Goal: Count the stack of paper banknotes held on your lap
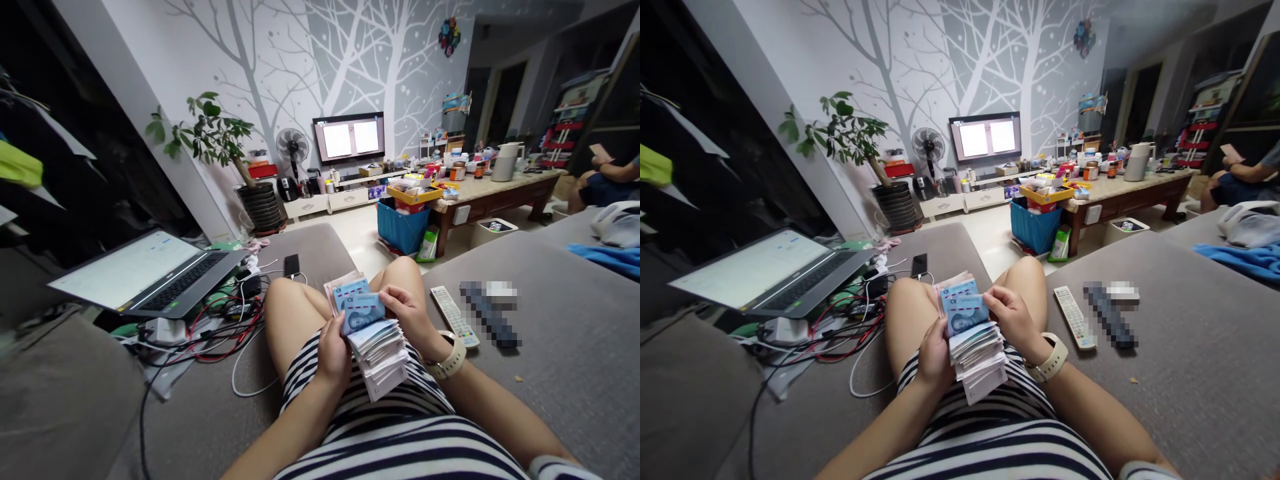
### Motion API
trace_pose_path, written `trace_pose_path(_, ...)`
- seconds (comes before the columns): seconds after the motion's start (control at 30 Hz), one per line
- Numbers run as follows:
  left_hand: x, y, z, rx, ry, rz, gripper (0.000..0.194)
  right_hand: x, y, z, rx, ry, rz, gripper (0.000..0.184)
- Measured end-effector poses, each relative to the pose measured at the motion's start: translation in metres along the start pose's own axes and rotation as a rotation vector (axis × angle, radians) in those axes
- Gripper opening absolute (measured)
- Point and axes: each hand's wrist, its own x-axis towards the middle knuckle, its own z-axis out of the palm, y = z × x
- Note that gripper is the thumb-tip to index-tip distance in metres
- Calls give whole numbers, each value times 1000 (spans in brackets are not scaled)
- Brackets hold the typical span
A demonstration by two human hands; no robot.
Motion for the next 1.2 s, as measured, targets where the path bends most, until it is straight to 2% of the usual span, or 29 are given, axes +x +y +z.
trace_pose_path(0.27,-1,1,-2,93,26,22,25,-1,3,-1,6,-12,-24,38)
trace_pose_path(0.73,-5,4,3,-23,-77,-54,33,0,-1,2,-45,-9,-21,45)
trace_pose_path(1.03,-12,12,10,-7,-101,-54,32,8,10,-4,-98,56,-1,44)
trace_pose_path(1.2,-14,12,9,-10,-155,-90,33,8,9,-4,-89,63,16,45)
